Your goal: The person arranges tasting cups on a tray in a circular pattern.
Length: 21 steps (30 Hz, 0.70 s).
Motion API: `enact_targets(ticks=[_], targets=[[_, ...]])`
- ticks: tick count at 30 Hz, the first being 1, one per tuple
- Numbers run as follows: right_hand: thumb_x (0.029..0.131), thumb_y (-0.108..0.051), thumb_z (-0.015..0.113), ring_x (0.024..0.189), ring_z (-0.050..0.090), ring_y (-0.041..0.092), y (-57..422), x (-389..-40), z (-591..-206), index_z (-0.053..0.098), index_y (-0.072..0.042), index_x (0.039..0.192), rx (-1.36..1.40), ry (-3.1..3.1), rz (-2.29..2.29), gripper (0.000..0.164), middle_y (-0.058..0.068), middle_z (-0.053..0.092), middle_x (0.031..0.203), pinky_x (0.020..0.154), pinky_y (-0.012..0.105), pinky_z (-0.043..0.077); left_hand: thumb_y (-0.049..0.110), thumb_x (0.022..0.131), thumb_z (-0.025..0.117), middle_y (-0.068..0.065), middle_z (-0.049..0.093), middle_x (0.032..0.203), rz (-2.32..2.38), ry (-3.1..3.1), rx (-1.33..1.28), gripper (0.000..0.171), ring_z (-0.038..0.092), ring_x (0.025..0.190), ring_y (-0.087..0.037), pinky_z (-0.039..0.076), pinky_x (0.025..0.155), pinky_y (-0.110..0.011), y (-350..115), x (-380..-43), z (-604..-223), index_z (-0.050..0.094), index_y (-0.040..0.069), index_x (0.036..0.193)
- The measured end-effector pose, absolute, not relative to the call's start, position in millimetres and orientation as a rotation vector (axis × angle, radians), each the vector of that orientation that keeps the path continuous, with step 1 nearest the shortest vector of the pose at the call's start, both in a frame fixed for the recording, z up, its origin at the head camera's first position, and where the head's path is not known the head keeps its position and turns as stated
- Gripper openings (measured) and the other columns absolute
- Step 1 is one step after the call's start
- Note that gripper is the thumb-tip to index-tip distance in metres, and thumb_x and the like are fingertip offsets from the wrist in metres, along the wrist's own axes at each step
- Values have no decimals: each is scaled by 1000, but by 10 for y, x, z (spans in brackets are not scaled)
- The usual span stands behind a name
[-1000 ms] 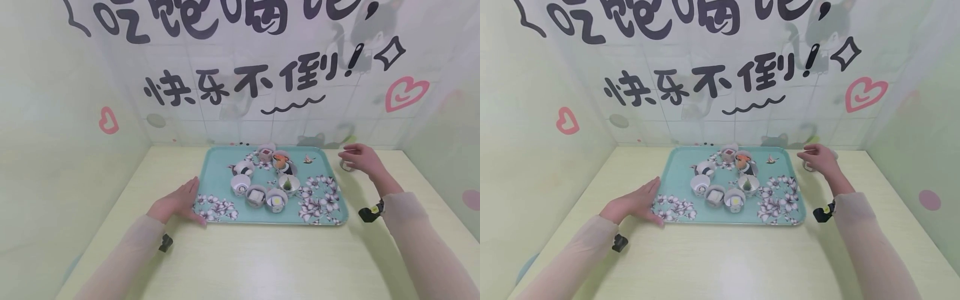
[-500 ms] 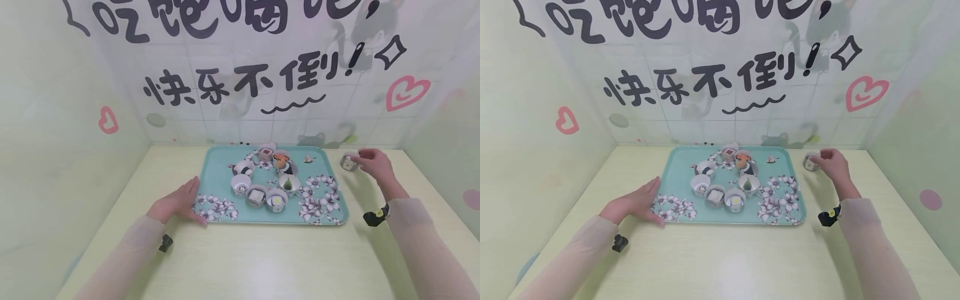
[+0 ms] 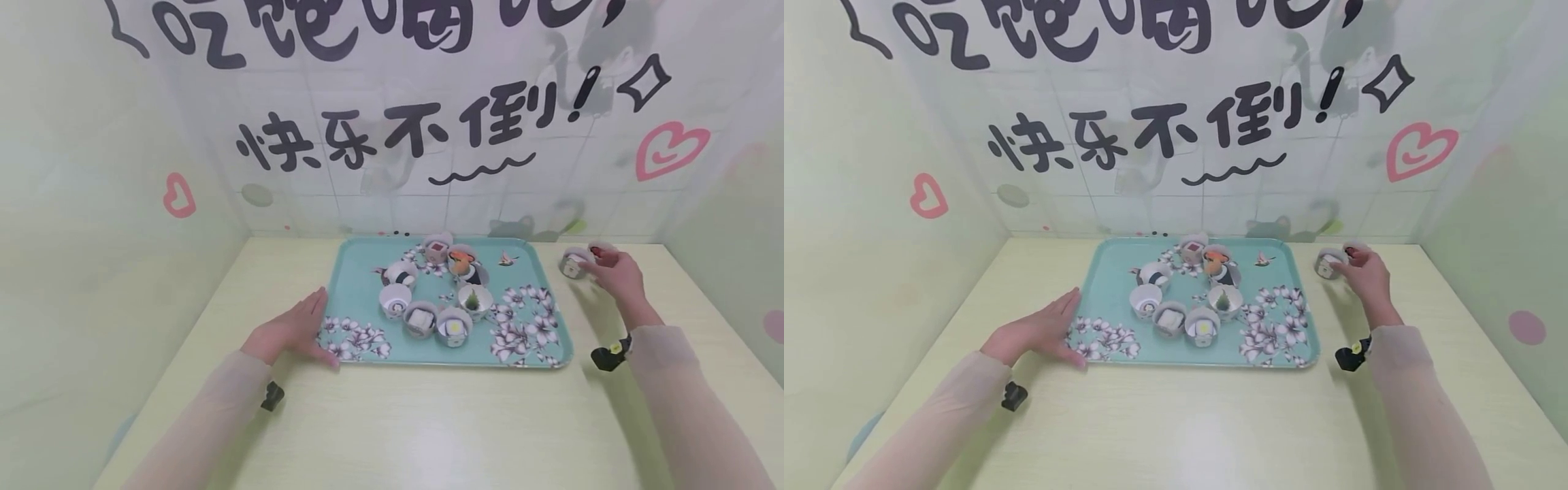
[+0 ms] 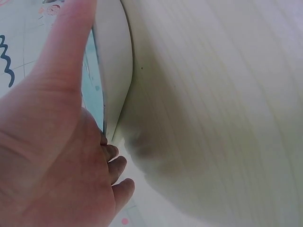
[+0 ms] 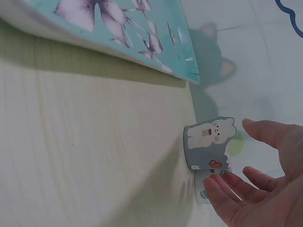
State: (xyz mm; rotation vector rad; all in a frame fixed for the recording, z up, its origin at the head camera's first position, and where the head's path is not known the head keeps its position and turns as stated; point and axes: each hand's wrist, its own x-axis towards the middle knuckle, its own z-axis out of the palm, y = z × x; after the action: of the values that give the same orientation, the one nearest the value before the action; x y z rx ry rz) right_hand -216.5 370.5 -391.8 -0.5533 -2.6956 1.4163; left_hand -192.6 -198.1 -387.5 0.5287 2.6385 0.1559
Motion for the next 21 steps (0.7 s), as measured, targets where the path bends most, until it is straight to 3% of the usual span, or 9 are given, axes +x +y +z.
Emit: enact_targets(ticks=[4,10,14,16,19,21], targets=[[98,-38,60,116,50,31,3710,-2184,-3960,34,12,145,-586,-2722,1397,74,30,44,144,65,7,42,69,63,82,-31,1,164,176,2638,534,147,7,152,-48,18,126,-58,-1971,-1913,-3858,1,-13,154],[97,-39,60,112,52,26,3690,-2225,-4003,36,10,147,-564,-2726,1405,74,28,46,143,64,6,44,72,62,81,-30,0,165,160,2643,527,149,7,153,-47,18,126,-57,-1990,-1919,-3872,-1,-11,155],[97,-40,59,122,49,34,3658,-2249,-4003,30,9,151,-567,-2726,1428,78,31,41,148,69,9,41,71,61,81,-30,0,165,172,2644,516,149,7,153,-46,18,127,-56,-1999,-1928,-3880,-1,-11,155],[98,-40,58,126,46,38,3648,-2264,-4006,28,10,151,-572,-2733,1429,80,33,39,149,75,15,43,71,61,82,-30,0,165,179,2643,513,149,7,153,-46,18,127,-56,-1997,-1931,-3883,0,-11,155],[99,-39,56,132,41,43,3646,-2294,-4023,24,13,150,-563,-2755,1411,80,36,35,149,91,36,49,71,61,82,-29,0,165,178,2638,509,149,6,154,-46,18,127,-56,-1993,-1931,-3885,0,-11,155],[99,-38,56,130,41,46,3654,-2324,-4045,24,17,149,-549,-2782,1377,80,38,35,147,99,47,46,71,61,82,-29,0,165,175,2638,507,149,6,154,-46,18,127,-56,-1993,-1927,-3884,0,-10,155]])
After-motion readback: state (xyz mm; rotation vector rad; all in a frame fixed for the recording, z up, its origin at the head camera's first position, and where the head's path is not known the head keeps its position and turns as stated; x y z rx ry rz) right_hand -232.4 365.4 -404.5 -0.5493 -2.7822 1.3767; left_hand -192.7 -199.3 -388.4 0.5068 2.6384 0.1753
